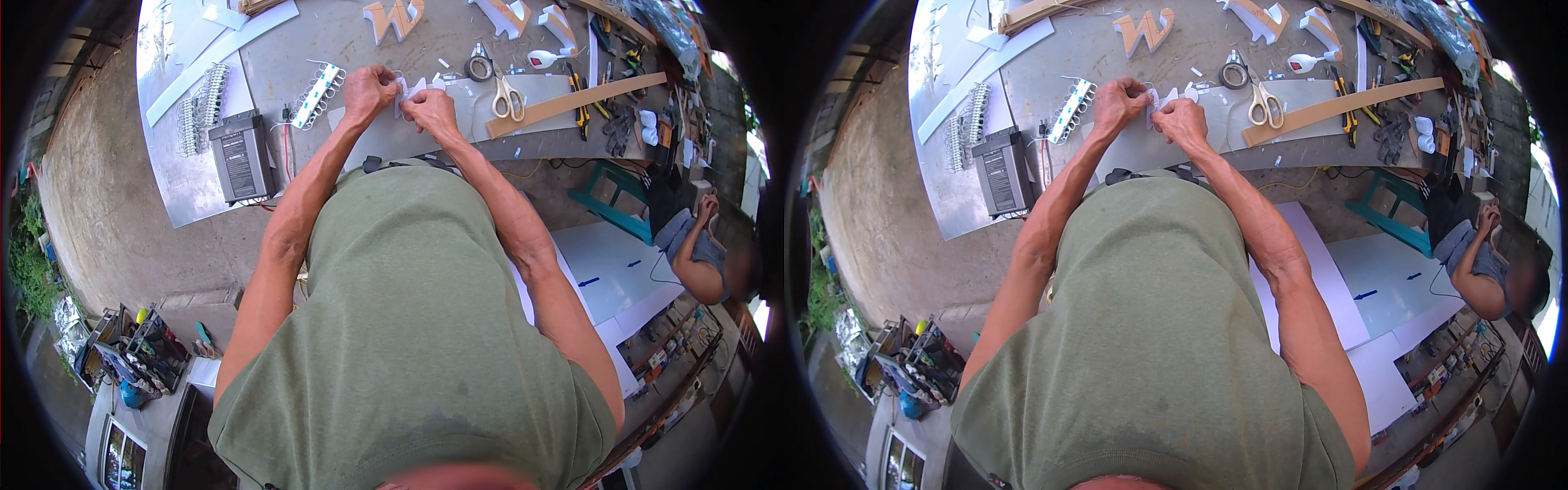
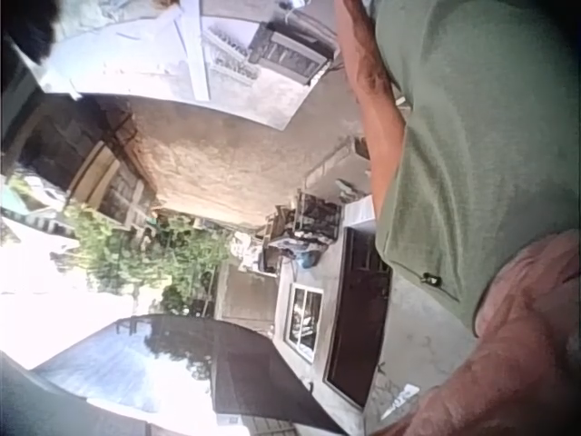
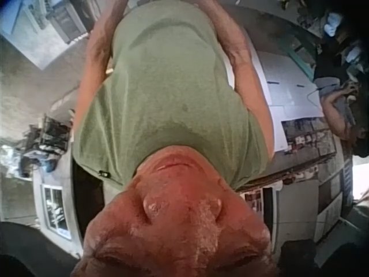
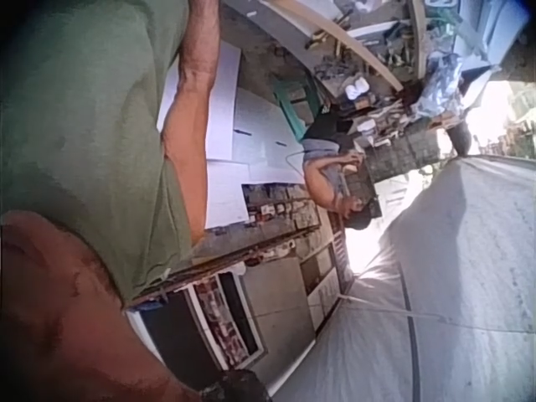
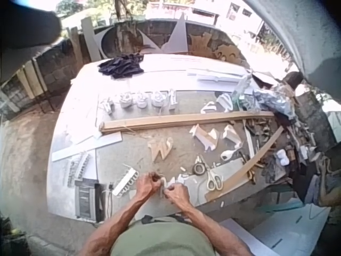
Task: Assembling and testing LED components for channel letters or signs.
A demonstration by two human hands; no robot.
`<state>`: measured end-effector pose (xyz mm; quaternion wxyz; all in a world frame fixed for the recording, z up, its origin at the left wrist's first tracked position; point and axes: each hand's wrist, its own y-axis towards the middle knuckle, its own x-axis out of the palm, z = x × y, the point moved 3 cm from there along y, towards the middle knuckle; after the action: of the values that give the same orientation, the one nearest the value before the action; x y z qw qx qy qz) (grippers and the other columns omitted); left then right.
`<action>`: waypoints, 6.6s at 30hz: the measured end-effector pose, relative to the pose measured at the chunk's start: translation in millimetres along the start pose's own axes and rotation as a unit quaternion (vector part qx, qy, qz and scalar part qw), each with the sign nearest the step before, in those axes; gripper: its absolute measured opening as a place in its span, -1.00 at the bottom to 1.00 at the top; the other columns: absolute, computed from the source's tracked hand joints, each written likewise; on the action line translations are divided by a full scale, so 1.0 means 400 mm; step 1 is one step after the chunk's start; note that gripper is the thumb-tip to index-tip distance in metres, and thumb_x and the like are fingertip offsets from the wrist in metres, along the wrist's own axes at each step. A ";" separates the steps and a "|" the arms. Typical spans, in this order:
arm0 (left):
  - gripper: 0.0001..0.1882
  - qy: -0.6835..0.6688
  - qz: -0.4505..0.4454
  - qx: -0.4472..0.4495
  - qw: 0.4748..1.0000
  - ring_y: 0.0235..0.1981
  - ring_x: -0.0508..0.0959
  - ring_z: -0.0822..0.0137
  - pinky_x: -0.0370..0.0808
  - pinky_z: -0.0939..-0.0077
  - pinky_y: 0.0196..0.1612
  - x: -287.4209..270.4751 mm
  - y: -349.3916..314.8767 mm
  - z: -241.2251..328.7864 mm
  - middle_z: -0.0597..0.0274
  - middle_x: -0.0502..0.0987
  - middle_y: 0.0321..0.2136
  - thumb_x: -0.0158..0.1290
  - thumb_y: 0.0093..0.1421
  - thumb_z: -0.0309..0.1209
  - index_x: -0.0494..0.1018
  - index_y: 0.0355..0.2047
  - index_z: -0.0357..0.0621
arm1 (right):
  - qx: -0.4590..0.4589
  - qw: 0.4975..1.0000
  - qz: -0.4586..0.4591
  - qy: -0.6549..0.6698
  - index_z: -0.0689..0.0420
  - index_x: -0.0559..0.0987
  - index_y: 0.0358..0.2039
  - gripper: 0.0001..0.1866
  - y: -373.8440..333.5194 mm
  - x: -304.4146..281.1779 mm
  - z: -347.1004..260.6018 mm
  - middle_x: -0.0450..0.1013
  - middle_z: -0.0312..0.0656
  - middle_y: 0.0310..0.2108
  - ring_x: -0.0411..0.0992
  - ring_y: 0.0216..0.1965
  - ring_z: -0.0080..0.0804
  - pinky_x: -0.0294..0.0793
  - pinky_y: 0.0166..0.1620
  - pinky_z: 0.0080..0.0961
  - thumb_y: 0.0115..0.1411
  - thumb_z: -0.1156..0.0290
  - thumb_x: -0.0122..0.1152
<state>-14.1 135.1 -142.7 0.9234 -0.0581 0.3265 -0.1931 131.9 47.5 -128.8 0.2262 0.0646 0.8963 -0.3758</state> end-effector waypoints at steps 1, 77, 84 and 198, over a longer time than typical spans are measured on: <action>-0.63 0.005 -0.003 0.003 1.000 -0.40 0.72 0.21 0.63 0.38 -0.24 -0.002 -0.001 0.000 0.07 0.73 -0.41 0.35 -0.05 -0.21 0.72 -0.26 -0.15 | -0.010 1.000 -0.003 0.027 0.16 0.75 -0.44 -0.78 -0.008 0.001 -0.005 0.65 -0.22 -0.56 0.55 -0.66 -0.45 0.57 -0.47 -0.45 0.02 0.26 0.37; -0.70 -0.033 0.003 -0.012 0.999 -0.44 0.71 0.29 0.60 0.44 -0.29 -0.009 -0.009 0.004 0.13 0.72 -0.44 0.37 0.02 -0.21 0.73 -0.28 -0.10 | -0.374 0.890 0.224 -0.137 -0.01 0.67 -0.30 -0.87 -0.006 0.021 -0.005 0.53 -0.27 -0.36 0.58 -0.39 -0.20 0.56 -0.36 -0.28 0.18 0.27 0.36; -0.72 -0.028 -0.005 -0.024 0.999 -0.43 0.72 0.25 0.61 0.40 -0.28 -0.006 0.001 0.004 0.15 0.72 -0.44 0.35 -0.02 -0.22 0.75 -0.29 0.00 | -0.371 0.892 0.218 -0.138 0.00 0.67 -0.28 -0.86 -0.007 0.015 -0.008 0.55 -0.26 -0.34 0.59 -0.39 -0.19 0.57 -0.35 -0.27 0.18 0.26 0.35; -0.73 0.024 0.028 -0.026 0.999 -0.34 0.68 -0.03 0.57 0.24 -0.20 -0.120 -0.171 -0.030 -0.15 0.65 -0.38 0.04 0.25 -0.38 0.64 -0.16 -0.22 | -0.434 0.854 0.203 -0.203 0.16 0.67 -0.07 -0.68 0.272 -0.245 -0.107 0.50 0.00 0.05 0.46 0.04 0.00 0.46 0.13 -0.14 0.18 0.34 0.30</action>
<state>-77.5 91.6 -108.1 0.9186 -0.0689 0.3546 -0.1601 234.9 159.9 -128.0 0.4789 0.0625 0.8699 0.1005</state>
